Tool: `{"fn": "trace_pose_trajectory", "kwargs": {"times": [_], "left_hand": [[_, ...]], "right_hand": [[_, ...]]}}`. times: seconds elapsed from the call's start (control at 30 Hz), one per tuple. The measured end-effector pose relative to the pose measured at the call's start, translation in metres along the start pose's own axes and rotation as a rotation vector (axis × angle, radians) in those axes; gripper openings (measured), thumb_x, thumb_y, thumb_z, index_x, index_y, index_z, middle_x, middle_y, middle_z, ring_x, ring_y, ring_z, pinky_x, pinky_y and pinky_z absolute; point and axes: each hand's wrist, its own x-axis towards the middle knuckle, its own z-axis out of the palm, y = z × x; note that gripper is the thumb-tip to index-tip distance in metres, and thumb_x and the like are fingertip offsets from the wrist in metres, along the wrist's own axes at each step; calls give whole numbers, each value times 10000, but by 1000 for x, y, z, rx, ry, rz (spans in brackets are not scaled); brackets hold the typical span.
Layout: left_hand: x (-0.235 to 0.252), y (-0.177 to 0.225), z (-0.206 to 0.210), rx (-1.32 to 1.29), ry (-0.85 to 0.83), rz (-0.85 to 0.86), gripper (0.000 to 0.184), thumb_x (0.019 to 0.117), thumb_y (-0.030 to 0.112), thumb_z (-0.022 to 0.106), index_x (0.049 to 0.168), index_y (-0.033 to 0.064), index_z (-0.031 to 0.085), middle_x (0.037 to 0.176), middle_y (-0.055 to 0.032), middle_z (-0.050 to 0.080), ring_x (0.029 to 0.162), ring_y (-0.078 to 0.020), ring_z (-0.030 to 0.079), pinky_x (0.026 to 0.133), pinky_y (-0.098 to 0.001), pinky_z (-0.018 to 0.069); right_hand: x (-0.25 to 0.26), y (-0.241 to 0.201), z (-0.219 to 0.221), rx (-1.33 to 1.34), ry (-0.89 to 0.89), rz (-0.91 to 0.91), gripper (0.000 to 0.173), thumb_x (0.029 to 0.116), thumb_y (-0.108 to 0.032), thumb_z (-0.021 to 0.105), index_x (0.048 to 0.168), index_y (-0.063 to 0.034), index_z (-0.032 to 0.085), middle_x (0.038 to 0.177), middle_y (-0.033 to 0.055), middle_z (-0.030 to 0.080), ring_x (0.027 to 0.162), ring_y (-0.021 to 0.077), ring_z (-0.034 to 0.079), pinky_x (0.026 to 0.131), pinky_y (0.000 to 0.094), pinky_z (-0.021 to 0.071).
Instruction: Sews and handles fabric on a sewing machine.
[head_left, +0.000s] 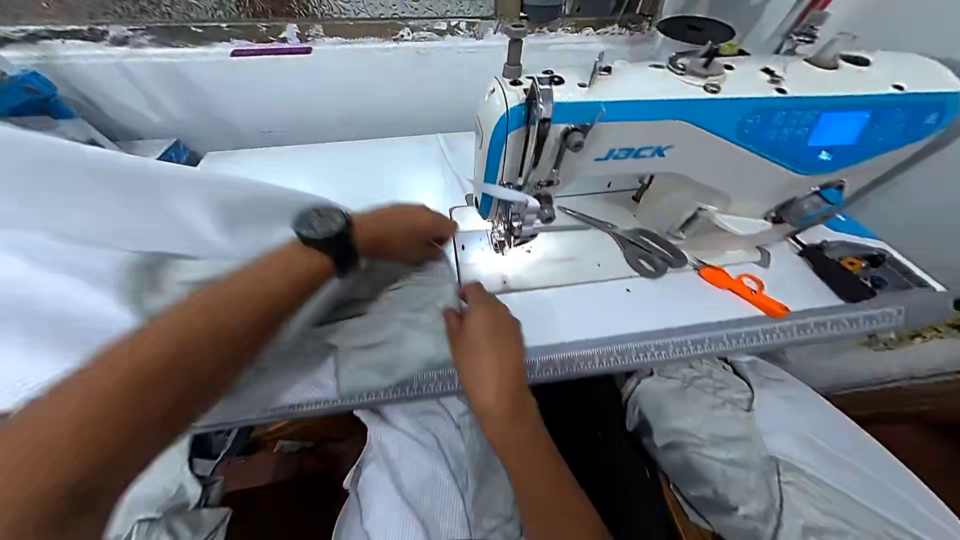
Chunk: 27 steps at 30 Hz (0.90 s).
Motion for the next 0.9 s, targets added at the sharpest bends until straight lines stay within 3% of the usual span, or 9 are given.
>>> {"fn": "trace_pose_trajectory", "kwargs": {"times": [0.07, 0.2, 0.3, 0.37, 0.47, 0.57, 0.7, 0.8, 0.9], "left_hand": [[20, -4, 33, -72, 131, 78, 123, 950, 137, 695, 1020, 38, 677, 983, -119, 684, 972, -295, 674, 873, -529, 545], [7, 15, 39, 2, 230, 177, 305, 949, 199, 542, 1182, 96, 710, 1201, -81, 706, 1261, -304, 604, 1148, -632, 353], [-8, 21, 45, 128, 229, 243, 318, 970, 240, 511, 1181, 128, 720, 1208, -69, 685, 1273, -310, 594, 1158, -715, 284], [-14, 23, 47, 206, 265, 292, 249, 1000, 189, 522, 1129, 136, 729, 1125, -68, 687, 1186, -306, 633, 1141, -710, 326], [-18, 31, 51, 298, 330, 322, 213, 1007, 109, 512, 1080, 138, 711, 1028, -25, 687, 978, -220, 655, 946, -498, 492], [-23, 32, 57, 249, 341, 300, 253, 944, 130, 512, 1079, 157, 725, 1001, 6, 697, 895, -179, 636, 795, -408, 462], [-45, 38, 61, 92, 269, 233, 323, 1006, 216, 462, 1138, 177, 753, 1248, 7, 700, 1288, -217, 592, 1170, -561, 375], [-51, 35, 75, 33, 281, 227, 389, 1081, 301, 399, 1294, 183, 703, 1428, -4, 624, 1415, -202, 502, 1240, -543, 301], [-32, 34, 85, 17, 347, 221, 427, 1085, 303, 368, 1350, 172, 676, 1431, -16, 625, 1402, -205, 514, 1226, -506, 311]], "right_hand": [[4, 28, -2, -135, 60, 24, 305, 929, -352, 744, 1089, -93, 721, 929, 97, 697, 718, 272, 688, 572, 489, 566], [9, 49, -1, -222, 126, -97, 362, 873, -485, 738, 1072, -184, 764, 946, 38, 674, 815, 222, 681, 563, 391, 550], [12, 57, 8, -215, 215, -195, 352, 884, -521, 690, 972, -191, 775, 894, 3, 669, 789, 177, 663, 555, 320, 527], [11, 60, 11, -197, 242, -215, 354, 891, -529, 678, 942, -193, 779, 889, -2, 685, 788, 167, 665, 571, 310, 525], [10, 61, 12, -195, 250, -219, 340, 894, -524, 674, 960, -212, 793, 911, 1, 696, 802, 161, 664, 578, 297, 516], [9, 62, 12, -198, 239, -239, 321, 903, -512, 668, 946, -221, 797, 899, -8, 692, 799, 148, 651, 579, 277, 496], [20, 85, -17, -10, 52, -287, 332, 920, -472, 711, 1026, -163, 769, 870, -20, 703, 725, 107, 663, 564, 284, 556], [59, 114, -58, -20, -60, -377, 290, 964, -368, 661, 1126, -134, 717, 737, -60, 662, 584, 78, 606, 488, 297, 509], [108, 122, -70, -52, -20, -580, 216, 952, -288, 652, 1031, -107, 740, 653, -25, 609, 541, 107, 554, 486, 336, 440]]}}
